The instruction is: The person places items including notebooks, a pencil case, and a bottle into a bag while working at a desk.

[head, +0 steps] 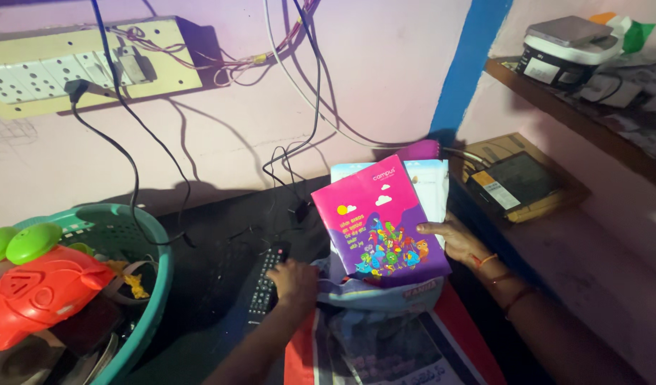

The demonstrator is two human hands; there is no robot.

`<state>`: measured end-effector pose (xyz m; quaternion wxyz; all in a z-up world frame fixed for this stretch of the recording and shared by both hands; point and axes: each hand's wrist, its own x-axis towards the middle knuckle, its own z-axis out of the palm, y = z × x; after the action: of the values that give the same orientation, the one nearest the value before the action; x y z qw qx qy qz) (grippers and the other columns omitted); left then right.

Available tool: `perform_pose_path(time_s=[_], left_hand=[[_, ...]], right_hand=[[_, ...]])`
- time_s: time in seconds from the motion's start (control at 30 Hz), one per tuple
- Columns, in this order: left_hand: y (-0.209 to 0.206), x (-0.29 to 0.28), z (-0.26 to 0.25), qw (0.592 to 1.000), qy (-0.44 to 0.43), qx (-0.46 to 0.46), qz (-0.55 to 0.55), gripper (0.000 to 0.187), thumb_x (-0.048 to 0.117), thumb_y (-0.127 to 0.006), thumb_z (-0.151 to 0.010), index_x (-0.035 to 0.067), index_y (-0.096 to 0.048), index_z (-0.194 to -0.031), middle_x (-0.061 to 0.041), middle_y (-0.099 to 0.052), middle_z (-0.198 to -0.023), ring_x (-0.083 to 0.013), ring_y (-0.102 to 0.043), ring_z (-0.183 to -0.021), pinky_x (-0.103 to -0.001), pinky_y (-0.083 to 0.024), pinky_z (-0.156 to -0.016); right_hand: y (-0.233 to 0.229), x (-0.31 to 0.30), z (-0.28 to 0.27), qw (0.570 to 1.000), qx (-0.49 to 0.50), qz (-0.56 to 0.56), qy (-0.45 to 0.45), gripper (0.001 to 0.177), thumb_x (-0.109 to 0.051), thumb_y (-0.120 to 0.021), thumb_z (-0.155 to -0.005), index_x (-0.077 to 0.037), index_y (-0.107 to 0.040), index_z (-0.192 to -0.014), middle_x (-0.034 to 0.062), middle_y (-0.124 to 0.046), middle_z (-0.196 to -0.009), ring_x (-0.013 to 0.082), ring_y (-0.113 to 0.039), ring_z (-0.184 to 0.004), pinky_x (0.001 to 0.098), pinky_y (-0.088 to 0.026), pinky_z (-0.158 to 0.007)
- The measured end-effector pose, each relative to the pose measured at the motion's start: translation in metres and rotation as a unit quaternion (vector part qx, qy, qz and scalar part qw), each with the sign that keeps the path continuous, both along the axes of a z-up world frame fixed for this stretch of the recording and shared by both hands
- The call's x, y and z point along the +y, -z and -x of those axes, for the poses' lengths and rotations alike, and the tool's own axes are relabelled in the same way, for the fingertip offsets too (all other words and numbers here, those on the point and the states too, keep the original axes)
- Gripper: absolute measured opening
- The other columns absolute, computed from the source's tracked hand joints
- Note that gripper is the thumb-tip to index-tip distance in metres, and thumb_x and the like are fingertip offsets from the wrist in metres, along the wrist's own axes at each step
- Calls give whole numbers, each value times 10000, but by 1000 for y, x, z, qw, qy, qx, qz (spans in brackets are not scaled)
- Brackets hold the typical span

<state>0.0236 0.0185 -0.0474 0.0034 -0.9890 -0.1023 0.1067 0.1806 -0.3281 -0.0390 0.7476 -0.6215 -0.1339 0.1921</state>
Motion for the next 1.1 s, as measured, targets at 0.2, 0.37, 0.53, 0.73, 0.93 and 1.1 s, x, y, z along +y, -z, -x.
perform_pose_path(time_s=[0.2, 0.37, 0.53, 0.73, 0.93, 1.1], left_hand=[[11, 23, -22, 994, 57, 41, 79, 496, 535, -608, -976, 91, -766, -1131, -152, -749, -1207, -331, -726, -1182, -447, -595, -955], [-28, 29, -19, 989, 24, 132, 54, 461, 428, -631, -950, 259, -628, -1379, -194, -360, -1596, -421, -471, -1398, -506, -485, -1083], [13, 60, -35, 987, 27, 53, 151, 522, 307, -614, -945, 244, -571, -1462, -314, -88, -1679, -493, -455, -1381, -528, -410, -1149], [68, 100, -17, 801, 158, -194, 545, 832, 70, -681, -743, 68, -320, -1492, -194, -623, -1377, -350, -567, -1343, -507, -355, -1089], [-20, 60, -3, 946, -118, -111, 282, 368, 260, -783, -800, 59, -739, -1106, -179, -738, -1208, -315, -715, -1144, -403, -558, -980], [27, 50, -50, 967, 63, -237, 71, 343, 284, -722, -798, 130, -735, -1105, -178, -683, -1208, -364, -672, -1085, -468, -571, -833]], right_hand=[[-8, 2, 2, 1000, -11, 4, -8, 598, -34, -809, -732, -7, -632, -1302, 109, -732, -1169, 213, -686, -1078, 395, -533, -954], [-8, 0, 5, 1000, -18, -16, -1, 615, -7, -798, -733, -33, -609, -1317, 97, -720, -1175, 200, -677, -1086, 399, -531, -952], [-21, 3, 13, 999, -19, -19, -21, 637, -1, -797, -745, -10, -598, -1350, 108, -703, -1228, 206, -663, -1132, 376, -523, -981], [-33, 1, 17, 997, 9, -56, -42, 657, 3, -786, -734, -10, -581, -1358, 134, -703, -1224, 252, -677, -1125, 425, -550, -959], [-29, -6, 13, 997, 16, -43, -57, 658, 35, -774, -738, 4, -573, -1363, 157, -695, -1223, 270, -672, -1124, 446, -540, -964], [-21, 12, 23, 997, -26, 13, -75, 711, 26, -776, -701, -4, -574, -1382, 121, -699, -1261, 228, -652, -1172, 385, -495, -1004]])
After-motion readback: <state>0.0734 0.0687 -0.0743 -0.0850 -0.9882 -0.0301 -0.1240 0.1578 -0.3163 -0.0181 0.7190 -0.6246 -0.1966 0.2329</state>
